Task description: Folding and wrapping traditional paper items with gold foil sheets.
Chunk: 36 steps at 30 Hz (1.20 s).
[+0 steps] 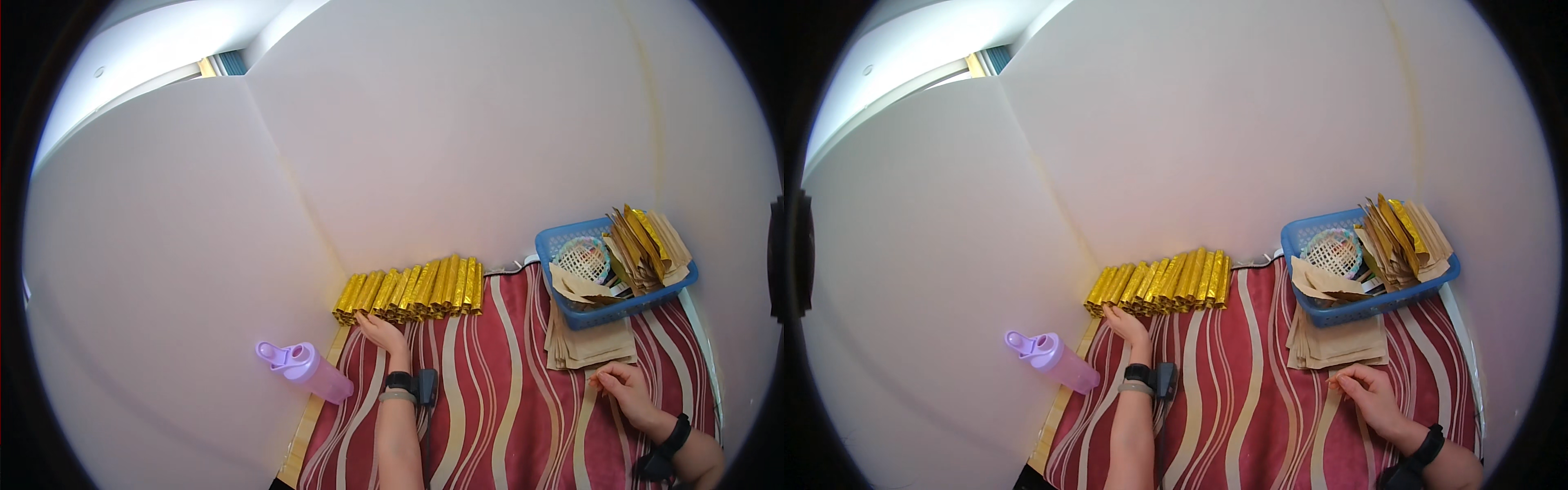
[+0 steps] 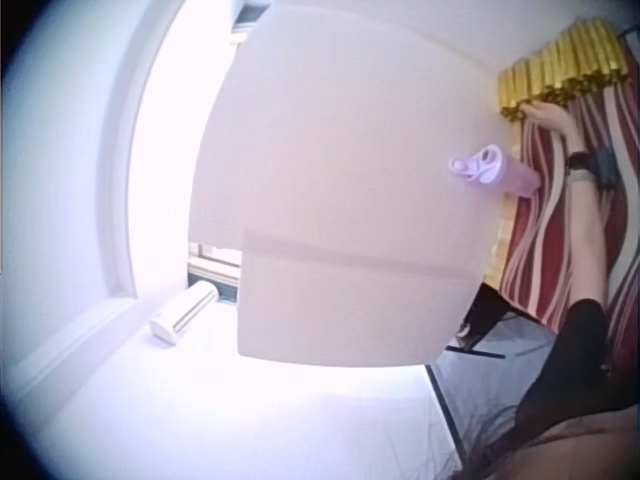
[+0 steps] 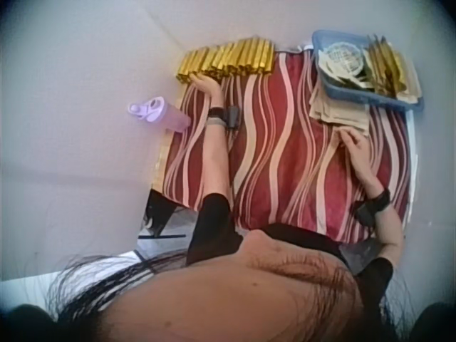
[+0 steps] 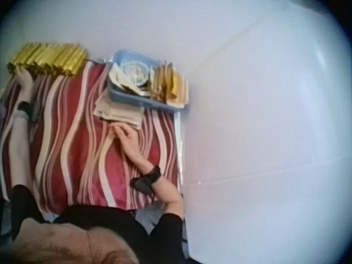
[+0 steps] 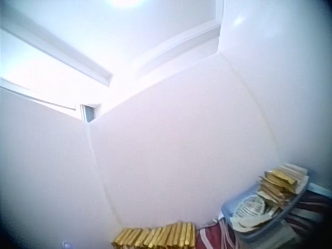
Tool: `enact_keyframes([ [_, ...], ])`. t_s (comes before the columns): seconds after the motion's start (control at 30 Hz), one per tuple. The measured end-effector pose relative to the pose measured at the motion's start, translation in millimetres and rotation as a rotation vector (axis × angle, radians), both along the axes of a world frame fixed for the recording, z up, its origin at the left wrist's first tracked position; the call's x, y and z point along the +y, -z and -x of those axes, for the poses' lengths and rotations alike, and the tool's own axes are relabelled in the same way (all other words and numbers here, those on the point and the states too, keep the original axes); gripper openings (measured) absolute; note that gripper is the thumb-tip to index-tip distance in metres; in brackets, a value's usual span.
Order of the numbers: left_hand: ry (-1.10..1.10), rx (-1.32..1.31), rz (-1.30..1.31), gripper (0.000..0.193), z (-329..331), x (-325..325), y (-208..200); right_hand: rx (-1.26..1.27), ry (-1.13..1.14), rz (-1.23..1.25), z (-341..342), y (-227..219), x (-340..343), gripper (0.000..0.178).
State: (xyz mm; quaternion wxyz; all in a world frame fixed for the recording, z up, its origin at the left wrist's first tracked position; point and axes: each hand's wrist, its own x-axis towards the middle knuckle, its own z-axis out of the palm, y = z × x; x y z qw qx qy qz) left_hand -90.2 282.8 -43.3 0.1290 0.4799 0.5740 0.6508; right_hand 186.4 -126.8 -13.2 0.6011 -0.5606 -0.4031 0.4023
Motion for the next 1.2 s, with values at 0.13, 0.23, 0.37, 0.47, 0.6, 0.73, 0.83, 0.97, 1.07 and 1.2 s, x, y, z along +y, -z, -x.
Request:
enact_keyframes([
  [0.13,0.093,-0.024,0.063,0.062,-23,-4,6,0.019,0.005,-0.009,1,1,-1,0.021],
  [0.23,0.151,0.128,0.231,0.072,-31,0,1,0.015,0.022,-0.015,0,4,-2,0.021],
  [0.37,0.147,0.237,0.403,0.076,-33,0,-1,0.01,0.008,-0.012,2,1,-1,0.021],
  [0.47,0.072,0.093,0.342,0.07,-38,-1,3,0.017,0.036,0.01,0,2,-2,0.021],
  [0.6,-0.148,-0.299,0.164,0.05,-5,18,26,0.006,0.005,0.006,3,1,-2,0.021],
  [0.73,-0.081,0.044,0.14,0.019,-15,9,23,-0.005,0.051,0.012,-4,5,-2,0.02],
  [0.83,-0.121,0.059,0.021,0.016,-12,9,20,-0.015,0.045,0.002,1,3,1,0.019],
  [0.97,-0.076,0.252,0.022,0.023,-17,5,16,-0.006,0.071,0.014,2,2,2,0.018],
  [1.07,-0.056,0.362,0.05,0.024,-18,7,16,0.014,0.058,-0.001,0,8,4,0.017],
  [1.2,-0.061,0.423,0.034,0.027,-12,6,17,-0.017,0.058,0.011,2,3,3,0.017],
])
